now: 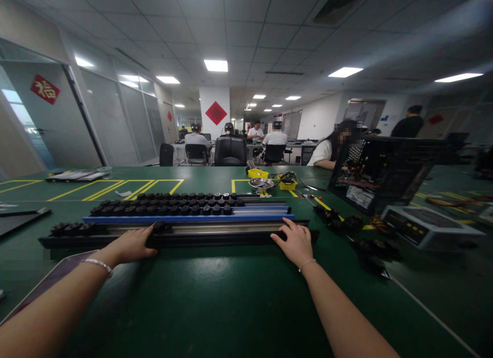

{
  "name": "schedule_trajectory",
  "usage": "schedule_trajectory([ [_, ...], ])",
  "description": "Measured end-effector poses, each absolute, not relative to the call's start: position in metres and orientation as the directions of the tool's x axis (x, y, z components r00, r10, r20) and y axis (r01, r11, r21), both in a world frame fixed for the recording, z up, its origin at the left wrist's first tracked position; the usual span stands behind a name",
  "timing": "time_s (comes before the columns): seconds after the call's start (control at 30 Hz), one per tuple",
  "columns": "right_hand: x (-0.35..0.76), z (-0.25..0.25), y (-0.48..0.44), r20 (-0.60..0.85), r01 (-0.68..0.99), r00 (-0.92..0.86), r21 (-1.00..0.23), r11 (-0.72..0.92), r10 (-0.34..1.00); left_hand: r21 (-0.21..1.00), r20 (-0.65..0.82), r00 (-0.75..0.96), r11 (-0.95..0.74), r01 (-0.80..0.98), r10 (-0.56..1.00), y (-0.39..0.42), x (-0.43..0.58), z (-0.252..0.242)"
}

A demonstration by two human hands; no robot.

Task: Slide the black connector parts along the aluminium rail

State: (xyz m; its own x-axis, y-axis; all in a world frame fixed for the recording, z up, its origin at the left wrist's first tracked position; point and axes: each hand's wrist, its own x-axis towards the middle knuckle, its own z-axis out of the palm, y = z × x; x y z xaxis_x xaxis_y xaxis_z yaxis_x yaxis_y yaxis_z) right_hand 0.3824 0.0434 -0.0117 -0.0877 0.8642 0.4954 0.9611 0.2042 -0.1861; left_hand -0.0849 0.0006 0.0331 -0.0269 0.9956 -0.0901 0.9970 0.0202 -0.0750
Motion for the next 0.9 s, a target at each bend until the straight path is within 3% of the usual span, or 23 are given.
schedule_trajectory([
  [0.9, 0.3829, -0.0115, 0.0434, 0.485, 0.96, -0.095, -0.186, 0.208, 0.87, -0.108, -0.079, -0.038, 0.029, 0.994, 0.996, 0.0035, -0.0885, 0.0251],
])
